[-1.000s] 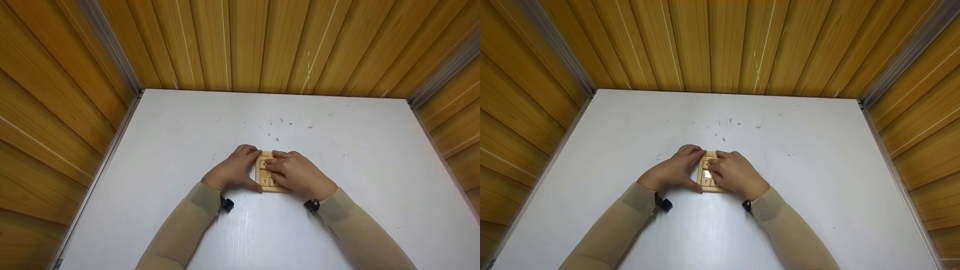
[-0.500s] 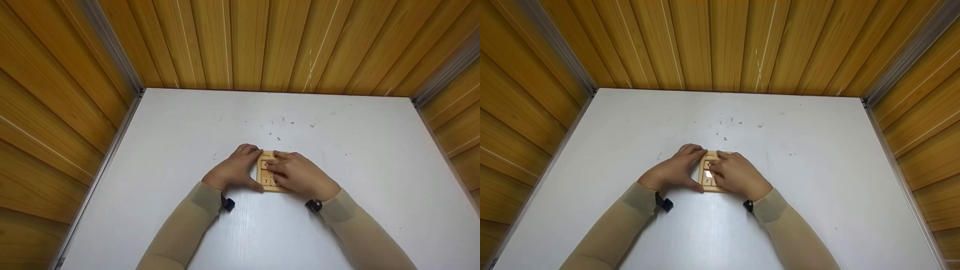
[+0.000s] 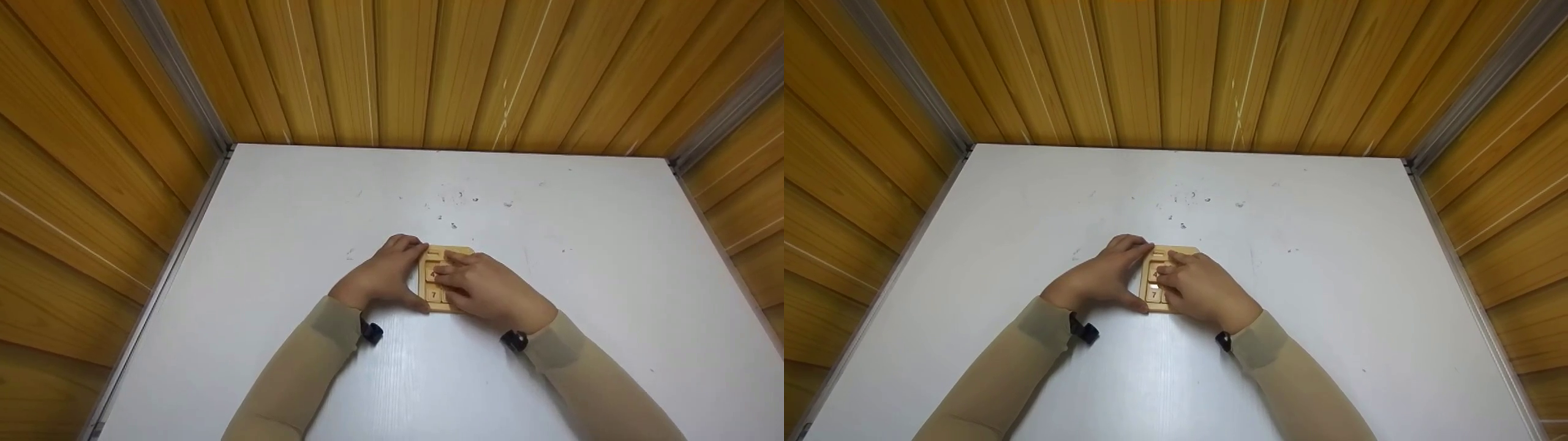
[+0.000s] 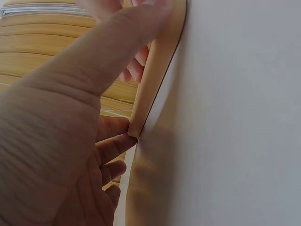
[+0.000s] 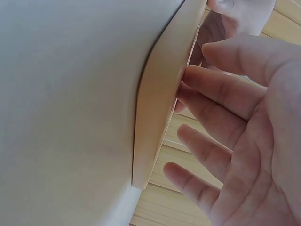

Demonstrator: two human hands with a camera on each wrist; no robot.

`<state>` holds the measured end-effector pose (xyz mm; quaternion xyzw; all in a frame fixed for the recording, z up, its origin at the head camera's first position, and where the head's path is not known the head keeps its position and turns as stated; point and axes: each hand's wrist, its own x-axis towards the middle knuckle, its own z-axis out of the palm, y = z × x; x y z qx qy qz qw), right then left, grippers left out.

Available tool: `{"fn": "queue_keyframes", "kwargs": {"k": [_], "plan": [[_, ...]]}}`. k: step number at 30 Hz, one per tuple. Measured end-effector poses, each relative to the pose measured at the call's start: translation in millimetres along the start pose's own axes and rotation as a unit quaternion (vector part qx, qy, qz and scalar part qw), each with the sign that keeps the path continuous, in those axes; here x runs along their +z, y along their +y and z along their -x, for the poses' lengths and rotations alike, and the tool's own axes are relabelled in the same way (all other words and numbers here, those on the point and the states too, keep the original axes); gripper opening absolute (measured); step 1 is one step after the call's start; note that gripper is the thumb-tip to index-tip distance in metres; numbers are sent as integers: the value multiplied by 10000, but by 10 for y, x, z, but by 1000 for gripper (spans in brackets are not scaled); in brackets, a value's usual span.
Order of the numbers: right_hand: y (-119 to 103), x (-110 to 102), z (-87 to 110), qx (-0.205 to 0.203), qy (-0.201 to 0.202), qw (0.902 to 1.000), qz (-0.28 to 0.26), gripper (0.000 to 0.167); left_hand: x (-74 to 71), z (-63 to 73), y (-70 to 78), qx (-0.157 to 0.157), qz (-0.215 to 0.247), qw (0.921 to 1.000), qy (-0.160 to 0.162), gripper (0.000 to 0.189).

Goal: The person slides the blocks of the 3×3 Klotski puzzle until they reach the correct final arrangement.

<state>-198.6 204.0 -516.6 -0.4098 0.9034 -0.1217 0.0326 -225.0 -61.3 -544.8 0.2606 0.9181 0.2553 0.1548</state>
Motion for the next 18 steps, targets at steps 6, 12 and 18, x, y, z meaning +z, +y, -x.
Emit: {"fn": "queue_keyframes", "kwargs": {"k": [6,12,18], "plan": [[-6,19,38,2,35,10000,15,37,-3,-1,17,-32,37,10000,16,135],[-19,53,76,43,69,10000,19,36,-7,12,29,-24,109,9999,23,135],[-55,37,58,-17,85,10000,14,35,-7,19,7,-72,140,9999,38,135]]}}
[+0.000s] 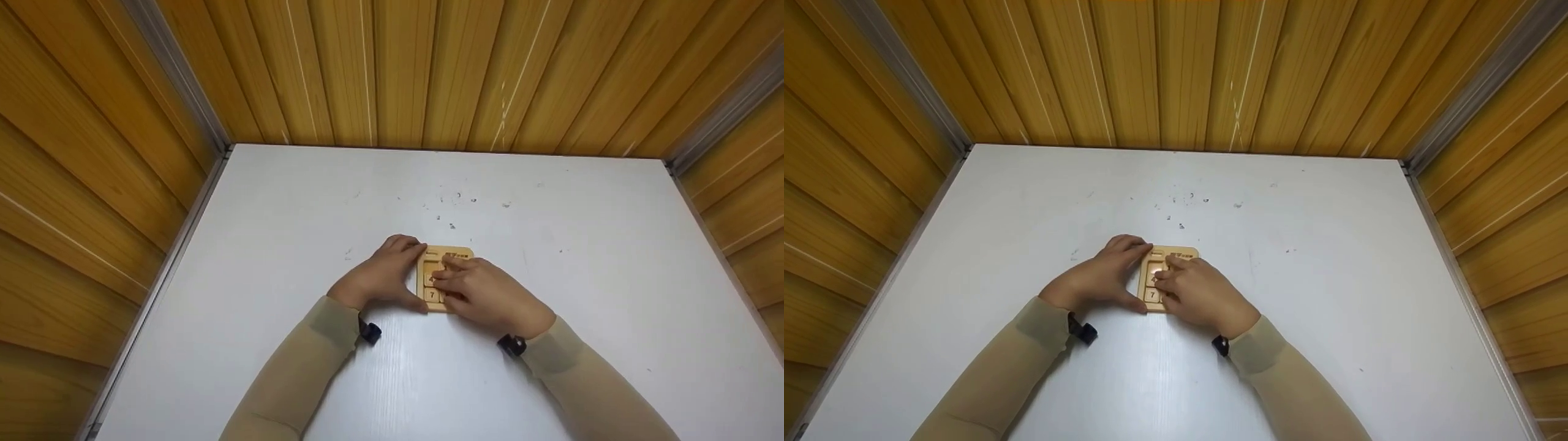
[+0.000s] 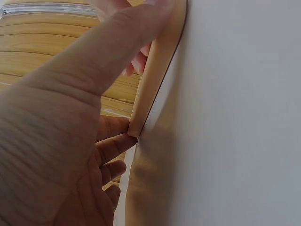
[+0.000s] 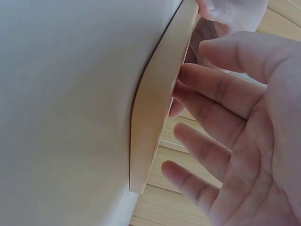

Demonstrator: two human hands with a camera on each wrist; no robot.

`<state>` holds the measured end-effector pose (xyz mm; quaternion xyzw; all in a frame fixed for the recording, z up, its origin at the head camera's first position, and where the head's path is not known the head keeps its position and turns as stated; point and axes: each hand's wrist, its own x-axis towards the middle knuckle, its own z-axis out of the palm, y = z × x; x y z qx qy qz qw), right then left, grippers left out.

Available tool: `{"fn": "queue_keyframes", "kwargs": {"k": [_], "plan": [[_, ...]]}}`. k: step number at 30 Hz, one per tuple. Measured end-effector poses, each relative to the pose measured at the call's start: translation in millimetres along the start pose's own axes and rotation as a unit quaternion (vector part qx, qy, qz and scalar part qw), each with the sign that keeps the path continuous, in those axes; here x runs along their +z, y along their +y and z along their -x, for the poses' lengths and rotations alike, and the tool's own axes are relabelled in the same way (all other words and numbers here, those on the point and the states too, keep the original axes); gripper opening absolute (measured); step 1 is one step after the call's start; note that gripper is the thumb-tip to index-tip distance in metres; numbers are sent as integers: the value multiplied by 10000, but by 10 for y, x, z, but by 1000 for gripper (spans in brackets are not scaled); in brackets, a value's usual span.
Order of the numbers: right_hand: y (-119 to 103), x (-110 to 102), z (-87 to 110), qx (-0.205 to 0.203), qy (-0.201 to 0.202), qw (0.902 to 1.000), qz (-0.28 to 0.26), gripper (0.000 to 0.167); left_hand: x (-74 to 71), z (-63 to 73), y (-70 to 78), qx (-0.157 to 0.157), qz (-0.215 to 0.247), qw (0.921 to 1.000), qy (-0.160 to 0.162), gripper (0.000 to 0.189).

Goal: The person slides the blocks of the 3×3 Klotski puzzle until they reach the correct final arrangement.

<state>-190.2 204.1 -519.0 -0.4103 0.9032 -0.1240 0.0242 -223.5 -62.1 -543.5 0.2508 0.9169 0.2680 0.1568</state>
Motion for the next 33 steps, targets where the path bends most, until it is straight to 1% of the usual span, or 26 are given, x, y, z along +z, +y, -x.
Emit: {"fn": "queue_keyframes", "kwargs": {"k": [7,16,19,23,26,28,33], "plan": [[-23,-11,3,-13,-33,10000,-29,35,-1,4,-6,35,-39,10000,-38,135],[27,-30,-1,-77,9,10000,30,34,-13,-13,-5,35,-118,9999,-36,137],[67,-66,-2,16,99,9999,110,36,-15,-19,-2,4,-44,10000,-66,137],[136,-103,-8,290,244,9991,195,36,-17,-18,3,-21,13,10000,-77,137],[187,-100,1,494,176,9984,215,35,-12,-13,5,-38,13,10000,-91,137],[210,-93,8,560,98,9982,194,35,-7,-10,5,-52,18,9999,-107,137],[232,-94,20,543,-35,9984,179,35,4,-14,-8,-50,0,9999,-115,138]]}}
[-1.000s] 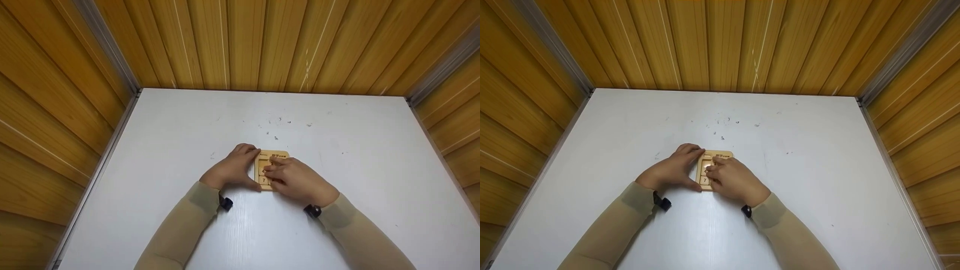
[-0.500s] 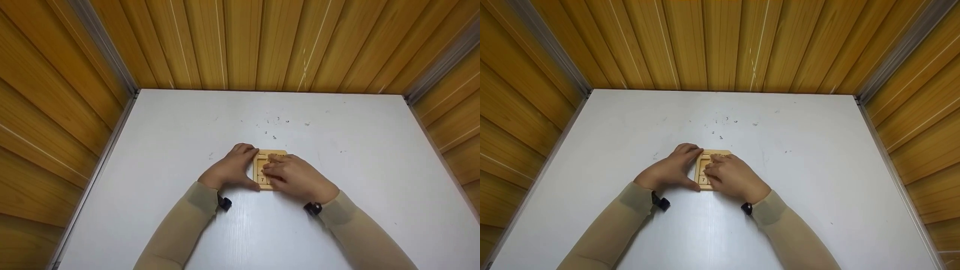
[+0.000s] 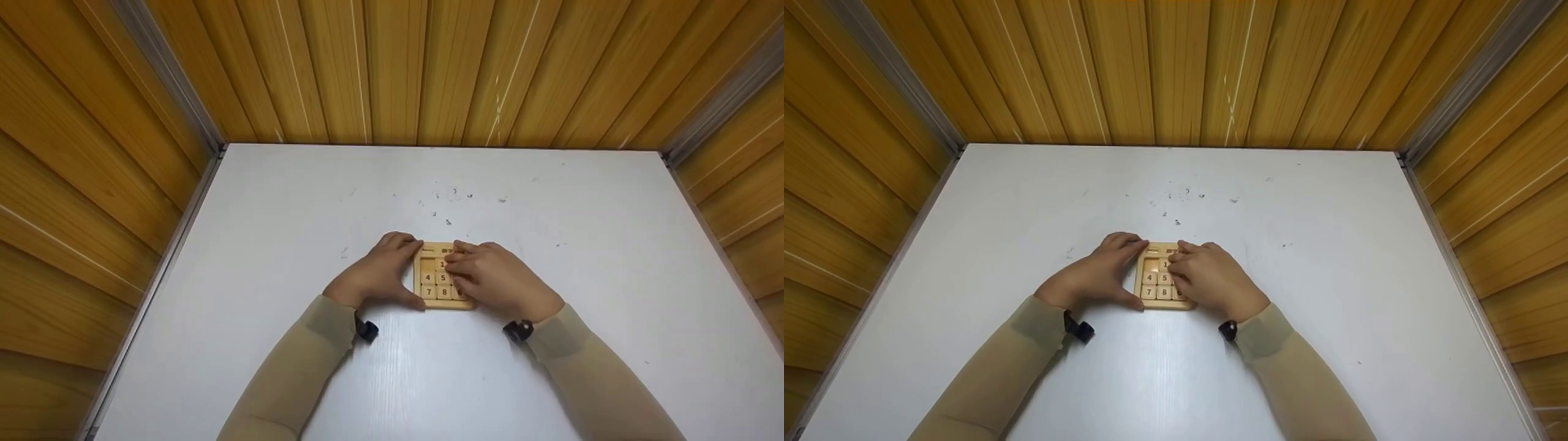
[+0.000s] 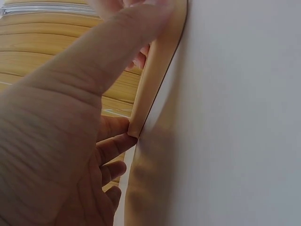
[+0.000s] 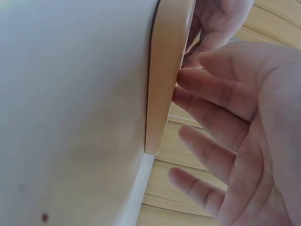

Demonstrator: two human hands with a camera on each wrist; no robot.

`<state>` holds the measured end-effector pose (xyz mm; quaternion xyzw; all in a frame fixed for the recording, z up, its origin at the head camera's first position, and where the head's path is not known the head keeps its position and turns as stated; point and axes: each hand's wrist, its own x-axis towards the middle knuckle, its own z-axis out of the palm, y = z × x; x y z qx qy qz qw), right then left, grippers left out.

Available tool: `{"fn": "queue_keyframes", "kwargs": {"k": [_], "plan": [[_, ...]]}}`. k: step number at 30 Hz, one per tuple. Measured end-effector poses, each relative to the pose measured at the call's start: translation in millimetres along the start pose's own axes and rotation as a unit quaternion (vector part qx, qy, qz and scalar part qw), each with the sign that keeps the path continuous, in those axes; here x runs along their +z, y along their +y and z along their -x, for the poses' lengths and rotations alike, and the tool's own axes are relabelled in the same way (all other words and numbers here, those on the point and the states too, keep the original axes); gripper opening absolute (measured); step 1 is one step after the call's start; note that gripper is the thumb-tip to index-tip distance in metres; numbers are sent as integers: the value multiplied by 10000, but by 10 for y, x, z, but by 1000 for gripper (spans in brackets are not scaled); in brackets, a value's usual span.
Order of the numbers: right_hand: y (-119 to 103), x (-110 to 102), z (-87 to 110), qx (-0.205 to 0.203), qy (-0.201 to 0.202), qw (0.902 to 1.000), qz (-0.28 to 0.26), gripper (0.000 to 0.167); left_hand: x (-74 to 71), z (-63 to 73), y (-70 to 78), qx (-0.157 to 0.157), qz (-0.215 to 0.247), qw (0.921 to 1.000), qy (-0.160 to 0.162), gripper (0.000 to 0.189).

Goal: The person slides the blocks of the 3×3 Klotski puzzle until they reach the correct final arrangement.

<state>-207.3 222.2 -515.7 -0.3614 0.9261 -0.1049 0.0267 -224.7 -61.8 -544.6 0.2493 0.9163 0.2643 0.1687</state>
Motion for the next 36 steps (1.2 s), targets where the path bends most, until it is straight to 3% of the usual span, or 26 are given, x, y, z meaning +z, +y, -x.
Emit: {"fn": "queue_keyframes", "kwargs": {"k": [15,36], "plan": [[-41,3,-5,-111,-9,9998,154,38,14,-15,-4,-15,-21,10000,6,138],[-67,24,-23,-78,-265,9995,-158,46,7,-18,-2,97,-149,9998,48,137]]}}
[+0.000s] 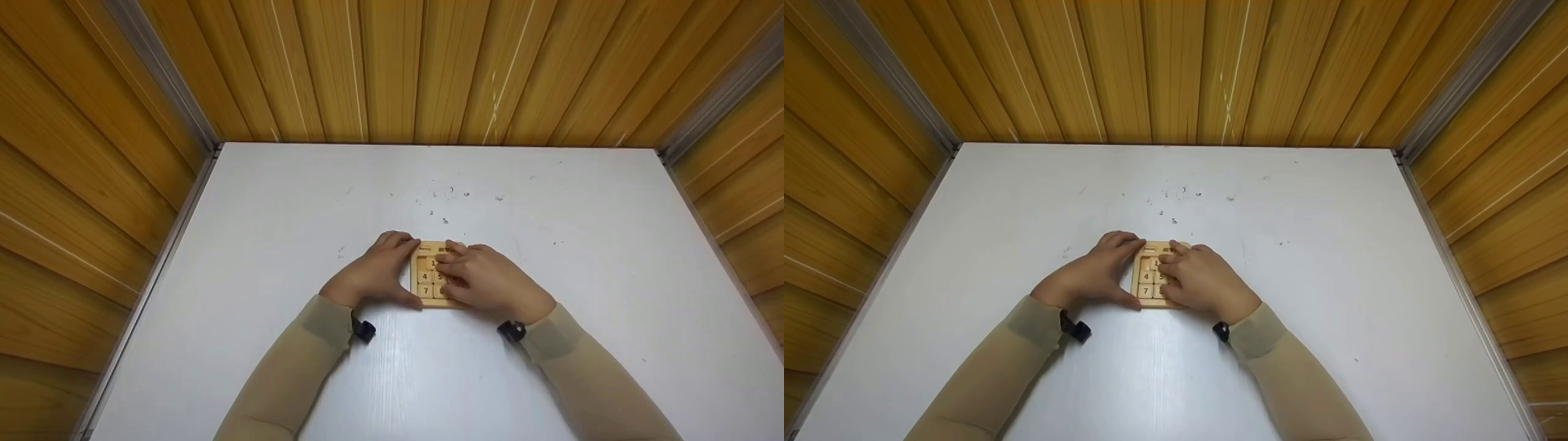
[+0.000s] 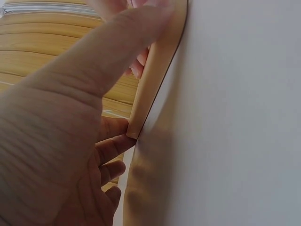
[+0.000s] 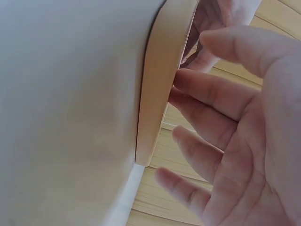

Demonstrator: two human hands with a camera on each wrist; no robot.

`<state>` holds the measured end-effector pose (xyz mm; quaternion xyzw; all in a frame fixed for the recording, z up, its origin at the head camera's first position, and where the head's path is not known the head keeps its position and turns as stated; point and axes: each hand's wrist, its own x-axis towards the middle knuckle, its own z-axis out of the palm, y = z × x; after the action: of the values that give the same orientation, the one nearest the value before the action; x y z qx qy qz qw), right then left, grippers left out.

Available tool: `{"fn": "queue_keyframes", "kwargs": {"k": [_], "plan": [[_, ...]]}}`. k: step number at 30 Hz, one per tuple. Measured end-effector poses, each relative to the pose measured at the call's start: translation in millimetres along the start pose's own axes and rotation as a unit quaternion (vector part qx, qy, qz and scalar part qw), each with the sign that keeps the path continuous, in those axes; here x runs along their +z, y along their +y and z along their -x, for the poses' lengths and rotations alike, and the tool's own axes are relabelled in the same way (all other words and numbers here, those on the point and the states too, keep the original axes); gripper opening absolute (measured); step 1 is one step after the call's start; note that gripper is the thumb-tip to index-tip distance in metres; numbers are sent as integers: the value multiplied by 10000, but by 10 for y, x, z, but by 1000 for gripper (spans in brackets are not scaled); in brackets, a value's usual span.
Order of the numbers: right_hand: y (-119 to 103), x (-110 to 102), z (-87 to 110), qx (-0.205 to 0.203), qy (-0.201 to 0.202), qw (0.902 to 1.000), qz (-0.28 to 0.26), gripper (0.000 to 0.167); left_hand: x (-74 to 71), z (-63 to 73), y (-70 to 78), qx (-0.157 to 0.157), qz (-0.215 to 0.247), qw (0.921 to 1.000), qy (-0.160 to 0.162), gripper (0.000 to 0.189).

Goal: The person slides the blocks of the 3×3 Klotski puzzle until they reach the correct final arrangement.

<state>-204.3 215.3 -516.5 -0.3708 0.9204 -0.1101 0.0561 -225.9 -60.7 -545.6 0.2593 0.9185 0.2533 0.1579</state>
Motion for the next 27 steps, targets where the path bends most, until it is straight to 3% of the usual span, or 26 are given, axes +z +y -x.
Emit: {"fn": "queue_keyframes", "kwargs": {"k": [27], "plan": [[-100,19,14,42,-519,9985,-136,71,16,-12,-16,-38,-9,10000,10,138]]}}
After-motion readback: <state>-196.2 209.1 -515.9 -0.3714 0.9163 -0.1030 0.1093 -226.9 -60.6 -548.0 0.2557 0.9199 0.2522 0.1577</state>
